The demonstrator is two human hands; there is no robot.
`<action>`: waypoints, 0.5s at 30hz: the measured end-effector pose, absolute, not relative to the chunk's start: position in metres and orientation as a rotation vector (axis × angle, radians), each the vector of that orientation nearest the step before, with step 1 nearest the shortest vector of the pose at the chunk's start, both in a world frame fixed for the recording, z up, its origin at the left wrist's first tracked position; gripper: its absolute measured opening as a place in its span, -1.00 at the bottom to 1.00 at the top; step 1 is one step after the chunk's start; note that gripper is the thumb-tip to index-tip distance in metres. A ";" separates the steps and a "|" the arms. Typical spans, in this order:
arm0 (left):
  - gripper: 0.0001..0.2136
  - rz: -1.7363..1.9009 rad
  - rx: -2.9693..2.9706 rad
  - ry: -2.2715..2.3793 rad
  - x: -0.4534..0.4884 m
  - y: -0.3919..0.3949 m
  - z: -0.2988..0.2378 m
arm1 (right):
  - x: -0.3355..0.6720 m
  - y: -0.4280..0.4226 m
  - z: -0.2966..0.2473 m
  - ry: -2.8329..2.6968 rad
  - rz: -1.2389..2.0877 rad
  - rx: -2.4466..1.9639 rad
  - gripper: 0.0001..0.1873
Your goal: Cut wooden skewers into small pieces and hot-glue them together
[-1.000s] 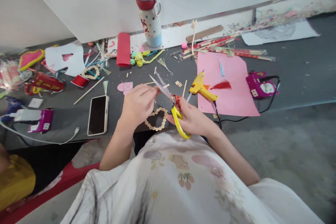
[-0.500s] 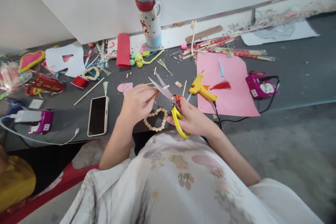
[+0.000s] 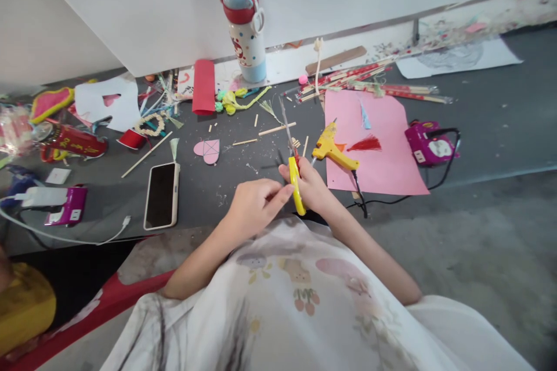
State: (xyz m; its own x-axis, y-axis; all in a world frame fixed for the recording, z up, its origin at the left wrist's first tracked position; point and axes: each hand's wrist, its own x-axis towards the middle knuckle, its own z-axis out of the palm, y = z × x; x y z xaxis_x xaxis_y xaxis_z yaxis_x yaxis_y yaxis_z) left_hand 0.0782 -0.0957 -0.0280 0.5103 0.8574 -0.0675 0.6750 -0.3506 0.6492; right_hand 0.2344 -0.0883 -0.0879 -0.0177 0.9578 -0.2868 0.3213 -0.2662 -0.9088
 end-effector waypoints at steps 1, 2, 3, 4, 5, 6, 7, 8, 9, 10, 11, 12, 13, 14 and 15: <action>-0.56 0.327 2.074 1.223 0.081 -0.098 -0.029 | 0.234 -0.087 -0.091 -1.325 1.313 -1.632 -0.60; -0.56 0.302 2.034 1.207 0.084 -0.100 -0.030 | 0.233 -0.086 -0.094 -1.308 1.324 -1.634 -0.58; -0.57 0.291 2.003 1.194 0.086 -0.101 -0.030 | 0.232 -0.085 -0.096 -1.300 1.332 -1.637 -0.57; -0.58 0.288 1.978 1.184 0.089 -0.102 -0.031 | 0.232 -0.085 -0.098 -1.298 1.339 -1.642 -0.56; -0.59 0.292 1.953 1.184 0.091 -0.102 -0.032 | 0.232 -0.085 -0.099 -1.298 1.341 -1.647 -0.55; -0.60 0.297 1.931 1.193 0.093 -0.103 -0.033 | 0.231 -0.085 -0.099 -1.300 1.341 -1.647 -0.54; -0.60 0.303 1.912 1.208 0.094 -0.103 -0.033 | 0.231 -0.085 -0.099 -1.303 1.343 -1.642 -0.53; -0.61 0.309 1.897 1.221 0.095 -0.104 -0.034 | 0.230 -0.085 -0.098 -1.309 1.345 -1.633 -0.52; -0.61 0.314 1.885 1.232 0.095 -0.104 -0.034 | 0.230 -0.084 -0.097 -1.314 1.346 -1.624 -0.51; -0.61 0.318 1.873 1.239 0.095 -0.105 -0.034 | 0.229 -0.084 -0.095 -1.321 1.350 -1.619 -0.50; -0.61 0.319 1.859 1.242 0.095 -0.105 -0.034 | 0.229 -0.084 -0.093 -1.331 1.356 -1.616 -0.49; -0.61 0.318 1.844 1.240 0.095 -0.106 -0.034 | 0.228 -0.084 -0.092 -1.344 1.361 -1.617 -0.49; -0.60 0.319 1.834 1.237 0.095 -0.106 -0.033 | 0.228 -0.083 -0.090 -1.358 1.364 -1.618 -0.48; -0.60 0.317 1.827 1.234 0.095 -0.106 -0.033 | 0.227 -0.083 -0.090 -1.373 1.367 -1.618 -0.48; -0.60 0.310 1.827 1.229 0.095 -0.106 -0.032 | 0.227 -0.083 -0.089 -1.386 1.365 -1.622 -0.48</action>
